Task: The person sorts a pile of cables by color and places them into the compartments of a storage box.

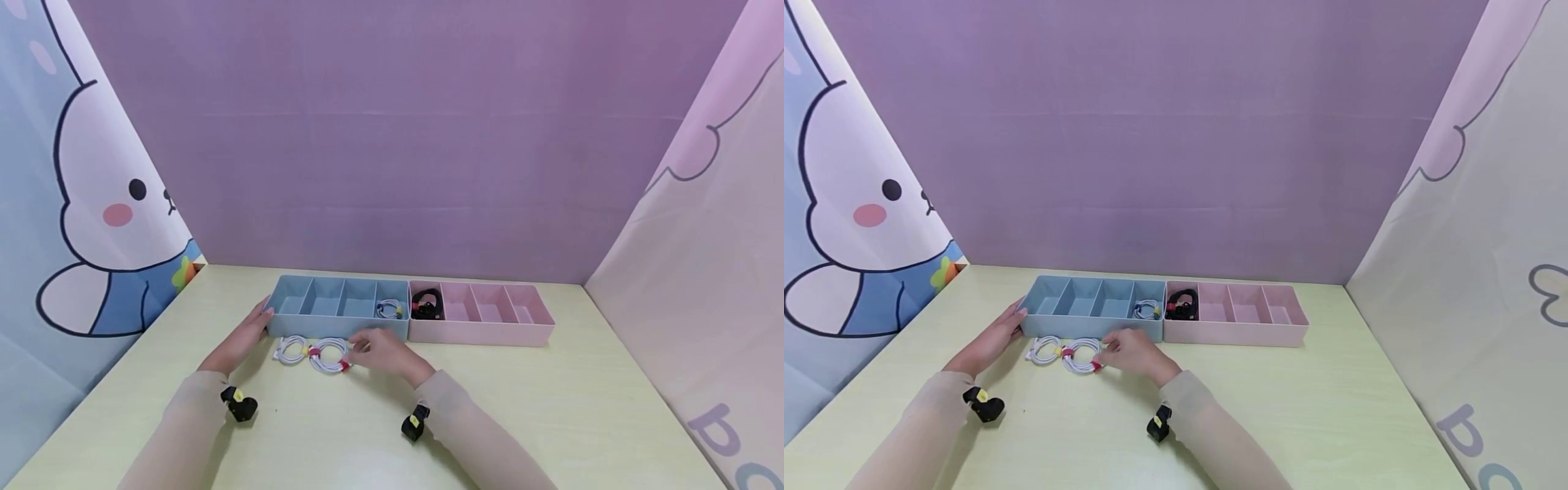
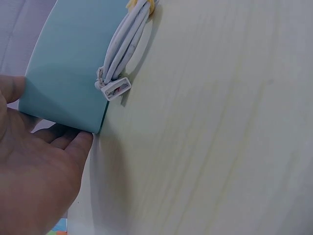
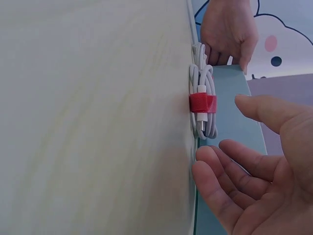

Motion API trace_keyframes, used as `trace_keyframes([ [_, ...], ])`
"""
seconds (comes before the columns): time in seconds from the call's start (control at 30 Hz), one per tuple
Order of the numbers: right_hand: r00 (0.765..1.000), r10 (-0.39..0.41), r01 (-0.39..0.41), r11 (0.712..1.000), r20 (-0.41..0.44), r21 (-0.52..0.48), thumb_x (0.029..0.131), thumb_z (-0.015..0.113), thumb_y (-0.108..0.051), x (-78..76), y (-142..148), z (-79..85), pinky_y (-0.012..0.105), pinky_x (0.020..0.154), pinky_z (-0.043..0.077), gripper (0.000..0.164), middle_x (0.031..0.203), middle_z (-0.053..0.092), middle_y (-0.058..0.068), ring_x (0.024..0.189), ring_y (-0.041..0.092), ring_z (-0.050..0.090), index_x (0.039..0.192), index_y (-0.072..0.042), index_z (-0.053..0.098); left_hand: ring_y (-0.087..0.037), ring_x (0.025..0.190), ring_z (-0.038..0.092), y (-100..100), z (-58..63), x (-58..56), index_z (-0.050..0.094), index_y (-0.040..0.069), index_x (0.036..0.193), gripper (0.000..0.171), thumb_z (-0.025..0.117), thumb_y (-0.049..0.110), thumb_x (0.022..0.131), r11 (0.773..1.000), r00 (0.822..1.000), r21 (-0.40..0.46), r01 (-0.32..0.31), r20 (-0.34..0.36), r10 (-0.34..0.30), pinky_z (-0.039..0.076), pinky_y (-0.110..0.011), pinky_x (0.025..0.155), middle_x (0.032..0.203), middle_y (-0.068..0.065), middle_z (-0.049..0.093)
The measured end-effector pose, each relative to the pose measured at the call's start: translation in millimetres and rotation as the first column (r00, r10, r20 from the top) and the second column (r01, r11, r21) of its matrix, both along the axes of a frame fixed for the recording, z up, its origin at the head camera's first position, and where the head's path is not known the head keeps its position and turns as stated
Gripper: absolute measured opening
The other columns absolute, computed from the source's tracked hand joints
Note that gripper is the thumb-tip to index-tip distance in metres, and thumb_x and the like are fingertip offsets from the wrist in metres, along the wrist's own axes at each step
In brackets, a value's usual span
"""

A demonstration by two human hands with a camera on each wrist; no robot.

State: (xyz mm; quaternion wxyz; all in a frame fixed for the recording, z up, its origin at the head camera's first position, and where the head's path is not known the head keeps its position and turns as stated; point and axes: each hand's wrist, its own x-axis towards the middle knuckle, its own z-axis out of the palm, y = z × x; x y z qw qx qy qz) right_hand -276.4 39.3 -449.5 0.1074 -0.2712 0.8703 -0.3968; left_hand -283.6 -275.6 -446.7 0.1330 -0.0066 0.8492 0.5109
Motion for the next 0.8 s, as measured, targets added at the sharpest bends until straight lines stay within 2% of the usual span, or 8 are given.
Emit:
trace_keyframes([
  [0.23, 1.000, -0.011, 0.011, 1.000, 0.000, 0.014, 0.092, 0.074, -0.036, -2.5, -5.9, -4.0, 0.025, 0.078, 0.054, 0.045, 0.103, 0.070, -0.003, 0.091, 0.009, 0.063, 0.125, -0.006, 0.068, -0.043, 0.149, -0.008, 1.5, -0.5, -0.3, -0.015, 0.031, 0.159, 0.069, 0.017, 0.060, 0.105, 1.000, 1.000, -0.010, -0.006, 0.003, 0.006, 0.002, -0.071, 0.113, 0.166, -0.013, -0.013],
  [0.53, 1.000, -0.025, 0.025, 0.998, 0.007, 0.065, 0.093, 0.072, -0.040, -8.5, -12.2, -6.6, 0.025, 0.079, 0.054, 0.045, 0.109, 0.070, 0.001, 0.092, 0.008, 0.061, 0.124, -0.008, 0.069, -0.044, 0.150, 0.001, 1.5, -3.7, -2.4, -0.015, 0.029, 0.159, 0.068, 0.018, 0.057, 0.107, 1.000, 1.000, 0.009, -0.008, 0.004, 0.008, 0.005, -0.068, 0.116, 0.167, -0.014, -0.011],
  [0.67, 0.999, -0.038, 0.037, 0.997, 0.016, 0.074, 0.093, 0.072, -0.039, -10.7, -15.2, -6.0, 0.024, 0.067, 0.048, 0.036, 0.096, 0.066, -0.002, 0.079, 0.008, 0.055, 0.113, -0.009, 0.073, -0.043, 0.150, -0.002, 2.0, -4.4, -3.5, -0.016, 0.029, 0.159, 0.069, 0.018, 0.058, 0.106, 1.000, 1.000, 0.003, -0.010, 0.002, 0.010, 0.005, -0.067, 0.116, 0.167, -0.014, -0.012],
  [0.8, 0.998, -0.047, 0.045, 0.996, 0.029, 0.073, 0.094, 0.070, -0.038, -12.3, -18.4, -6.3, 0.023, 0.055, 0.038, 0.026, 0.074, 0.055, -0.005, 0.063, 0.009, 0.045, 0.095, -0.013, 0.076, -0.042, 0.150, -0.004, 3.2, -4.6, -4.9, -0.015, 0.028, 0.159, 0.070, 0.018, 0.058, 0.106, 1.000, 1.000, 0.002, -0.014, -0.002, 0.014, 0.005, -0.066, 0.117, 0.167, -0.014, -0.012],
])
